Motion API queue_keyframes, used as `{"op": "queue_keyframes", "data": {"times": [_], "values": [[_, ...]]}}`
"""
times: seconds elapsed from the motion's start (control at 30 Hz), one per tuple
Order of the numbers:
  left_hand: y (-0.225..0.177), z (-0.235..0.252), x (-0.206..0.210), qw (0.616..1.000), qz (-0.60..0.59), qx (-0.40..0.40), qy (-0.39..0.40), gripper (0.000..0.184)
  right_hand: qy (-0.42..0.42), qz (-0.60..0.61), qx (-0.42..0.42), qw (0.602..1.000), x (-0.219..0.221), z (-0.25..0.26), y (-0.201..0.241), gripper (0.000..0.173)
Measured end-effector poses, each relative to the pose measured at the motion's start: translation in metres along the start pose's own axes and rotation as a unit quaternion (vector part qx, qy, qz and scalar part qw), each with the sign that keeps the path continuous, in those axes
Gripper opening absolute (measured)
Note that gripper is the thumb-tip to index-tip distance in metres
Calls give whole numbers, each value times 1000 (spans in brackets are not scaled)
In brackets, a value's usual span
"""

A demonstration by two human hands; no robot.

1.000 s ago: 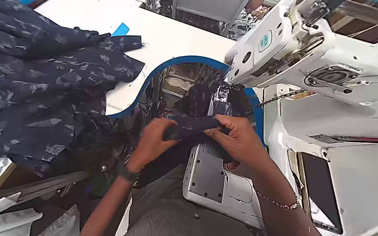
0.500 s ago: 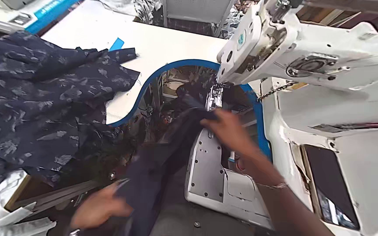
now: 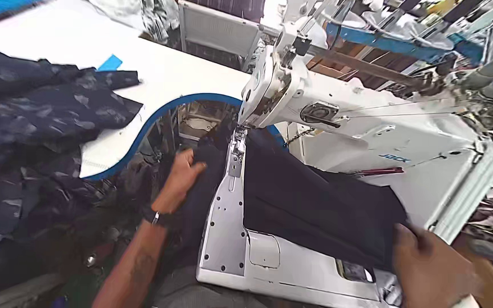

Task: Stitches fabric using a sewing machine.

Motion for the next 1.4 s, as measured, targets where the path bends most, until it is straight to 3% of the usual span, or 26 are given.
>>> {"op": "queue_keyframes", "data": {"times": [0.07,0.13,0.2,0.23,0.27,0.33,0.43,0.47,0.5,0.57,0.6,0.67,0.7,0.8,0.9,1.0,1.1,1.27,1.4], "values": [[-34,14,1,966,233,108,6,11,5,72,-150,986,37,-14,81,41],[-66,-10,35,898,387,202,56,18,56,89,-343,933,87,-44,171,42],[-59,-46,53,854,463,233,50,20,81,69,-481,870,128,-56,223,38],[-42,-58,41,851,479,211,30,24,108,43,-494,861,141,-49,232,27],[-23,-67,20,861,481,162,24,20,132,22,-484,865,149,-38,233,22],[6,-90,-19,884,444,70,126,5,143,44,-466,872,154,-25,227,22],[-29,-143,3,862,292,171,378,32,178,102,-463,863,164,-45,214,26],[-46,-131,10,862,255,200,390,39,181,117,-468,857,167,-48,220,25],[-55,-104,13,876,254,221,345,41,183,121,-473,853,169,-50,227,23],[-48,-32,22,913,304,222,158,29,197,134,-470,850,169,-56,232,22],[-34,-7,32,920,312,224,71,21,217,145,-450,854,167,-57,228,30],[-17,12,59,934,292,206,-9,22,257,127,-367,885,154,-27,211,53],[-15,11,66,938,286,194,-28,27,263,99,-312,907,146,0,197,56],[-2,0,77,939,326,101,52,51,210,0,-199,957,136,49,140,29],[-5,26,81,926,357,61,106,62,180,64,-285,939,146,29,169,24],[-14,30,75,917,360,164,38,59,136,199,-379,894,152,-10,202,20],[-10,10,72,877,384,286,38,39,204,294,-351,865,160,-11,196,20],[-5,0,71,877,388,276,67,40,306,350,-281,840,176,-9,190,14],[-10,13,71,853,402,327,63,36,312,384,-271,826,178,-11,192,17]]}}
Point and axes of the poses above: each hand's wrist, its own z-axis towards the middle knuckle, its own x-axis out of the palm, y = z × x, the point moved 7 cm from there along z, towards the middle knuckle, and after that the axes turned 3 degrees about z, right-handed, at the moved point
